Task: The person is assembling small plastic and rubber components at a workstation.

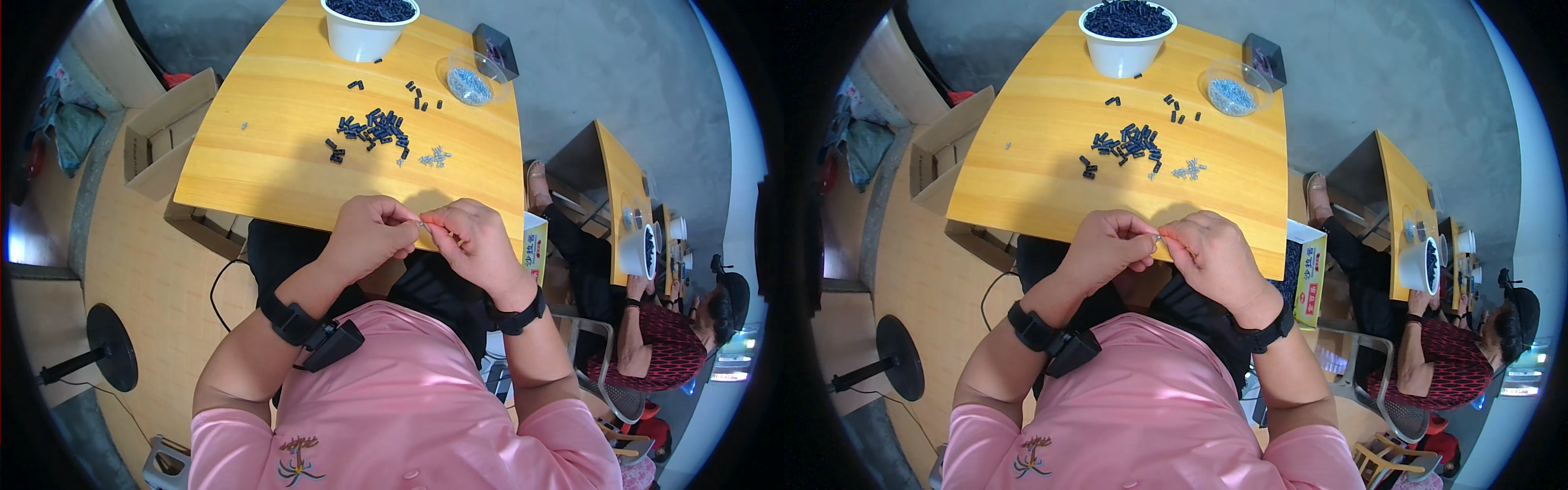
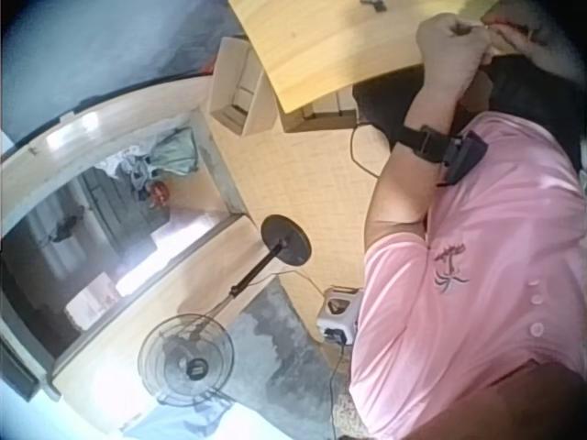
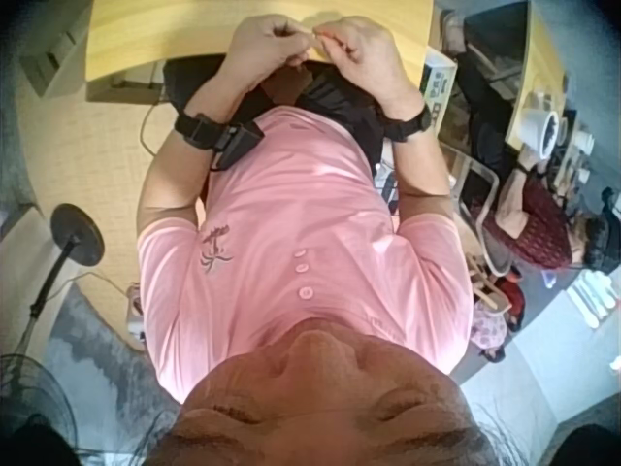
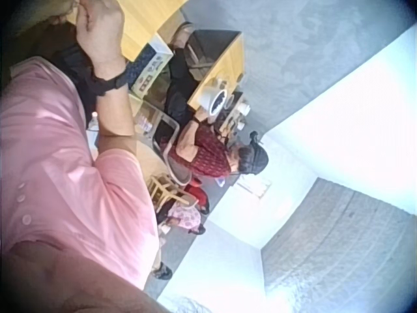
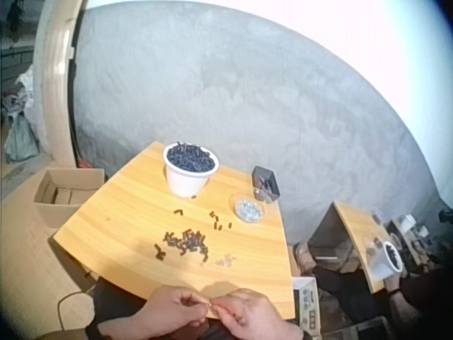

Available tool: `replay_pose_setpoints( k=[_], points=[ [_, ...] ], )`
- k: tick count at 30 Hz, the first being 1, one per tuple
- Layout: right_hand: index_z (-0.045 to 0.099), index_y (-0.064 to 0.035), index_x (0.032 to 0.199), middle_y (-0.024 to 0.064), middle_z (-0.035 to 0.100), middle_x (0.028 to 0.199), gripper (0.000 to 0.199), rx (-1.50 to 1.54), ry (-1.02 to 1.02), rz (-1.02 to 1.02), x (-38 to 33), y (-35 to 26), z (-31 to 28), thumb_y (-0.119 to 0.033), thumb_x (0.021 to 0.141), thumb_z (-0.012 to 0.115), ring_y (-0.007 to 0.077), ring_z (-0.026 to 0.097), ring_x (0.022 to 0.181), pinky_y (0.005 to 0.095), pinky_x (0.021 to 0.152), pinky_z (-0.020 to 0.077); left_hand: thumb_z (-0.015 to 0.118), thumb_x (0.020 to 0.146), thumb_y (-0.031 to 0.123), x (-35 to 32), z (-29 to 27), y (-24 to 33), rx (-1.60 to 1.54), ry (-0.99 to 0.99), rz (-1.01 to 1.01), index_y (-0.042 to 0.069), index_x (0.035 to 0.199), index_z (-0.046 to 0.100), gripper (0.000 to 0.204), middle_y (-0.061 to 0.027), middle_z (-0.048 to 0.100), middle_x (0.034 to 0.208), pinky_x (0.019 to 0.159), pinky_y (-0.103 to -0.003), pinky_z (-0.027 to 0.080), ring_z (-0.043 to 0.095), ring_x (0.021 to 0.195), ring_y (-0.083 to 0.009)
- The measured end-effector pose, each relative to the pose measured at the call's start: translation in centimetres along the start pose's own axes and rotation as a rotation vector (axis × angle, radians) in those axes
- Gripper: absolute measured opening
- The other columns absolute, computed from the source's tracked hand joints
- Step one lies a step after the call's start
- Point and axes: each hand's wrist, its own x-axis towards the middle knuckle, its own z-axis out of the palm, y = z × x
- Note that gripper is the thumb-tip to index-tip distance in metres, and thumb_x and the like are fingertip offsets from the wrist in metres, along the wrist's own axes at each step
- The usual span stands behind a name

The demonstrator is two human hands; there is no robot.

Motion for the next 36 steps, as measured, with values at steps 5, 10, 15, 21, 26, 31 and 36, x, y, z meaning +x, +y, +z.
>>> replay_pose_setpoints(
  k=[5,10,15,21,26,31,36],
  points=[
    [0.063,-0.0023,0.082,0.0134,0.059,0.070,0.007,0.014,-0.140,-0.007,0.2,0.3,-0.6,-0.006,0.075,0.063,0.0312,0.059,0.068,0.0387,0.062,0.0481,0.066,0.081,0.010,0.0,-0.3,0.1,0.040,-0.028,-0.009,-0.001,0.086,0.064,0.013,-0.0042,0.063,0.072,0.055,-0.020,0.050,0.059,0.060,-0.0080],
    [0.063,-0.0029,0.079,0.0135,0.058,0.069,0.007,-0.016,-0.195,-0.020,0.5,0.0,-0.8,-0.008,0.076,0.062,0.0310,0.058,0.069,0.0385,0.062,0.0477,0.065,0.079,0.009,-0.1,-0.4,0.1,0.067,-0.058,-0.049,-0.001,0.086,0.064,0.012,-0.0046,0.063,0.072,0.055,-0.020,0.050,0.059,0.059,-0.0082],
    [0.062,-0.0033,0.078,0.0128,0.059,0.070,0.006,-0.081,-0.224,-0.013,0.6,-0.4,-0.8,-0.008,0.075,0.061,0.0307,0.058,0.070,0.0389,0.063,0.0476,0.065,0.079,0.009,-0.1,-0.4,-0.2,0.093,-0.071,-0.031,-0.001,0.086,0.063,0.012,-0.0046,0.064,0.072,0.055,-0.020,0.050,0.060,0.059,-0.0084],
    [0.063,-0.0040,0.078,0.0122,0.059,0.071,0.006,-0.022,-0.255,-0.005,0.3,-0.2,-1.0,-0.009,0.075,0.061,0.0307,0.058,0.072,0.0391,0.064,0.0479,0.065,0.080,0.010,-0.3,-0.4,0.3,0.064,-0.068,-0.112,0.000,0.086,0.063,0.012,-0.0046,0.064,0.073,0.055,-0.020,0.050,0.060,0.060,-0.0088],
    [0.062,-0.0035,0.076,0.0132,0.059,0.070,0.006,-0.068,-0.256,0.002,0.2,-0.6,-1.0,-0.010,0.074,0.061,0.0315,0.059,0.070,0.0394,0.064,0.0482,0.063,0.073,0.006,-0.3,0.0,0.1,0.061,-0.036,-0.072,-0.005,0.077,0.064,0.012,-0.0078,0.063,0.064,0.052,-0.021,0.050,0.060,0.055,-0.0099],
    [0.061,-0.0037,0.073,0.0142,0.058,0.067,0.007,-0.107,-0.259,-0.006,0.1,-0.7,-0.8,-0.011,0.074,0.061,0.0327,0.058,0.067,0.0407,0.062,0.0477,0.063,0.078,0.008,-0.4,0.1,-0.2,0.144,-0.056,-0.060,-0.001,0.083,0.063,0.010,-0.0045,0.062,0.069,0.052,-0.020,0.049,0.059,0.057,-0.0085],
    [0.060,-0.0032,0.071,0.0149,0.058,0.065,0.008,-0.084,-0.222,0.022,-0.4,-0.8,-0.5,-0.010,0.073,0.061,0.0332,0.058,0.065,0.0411,0.060,0.0471,0.064,0.077,0.008,-0.7,0.3,-0.1,0.195,-0.037,-0.026,-0.001,0.081,0.063,0.010,-0.0043,0.062,0.067,0.051,-0.021,0.048,0.059,0.056,-0.0083]
  ],
)
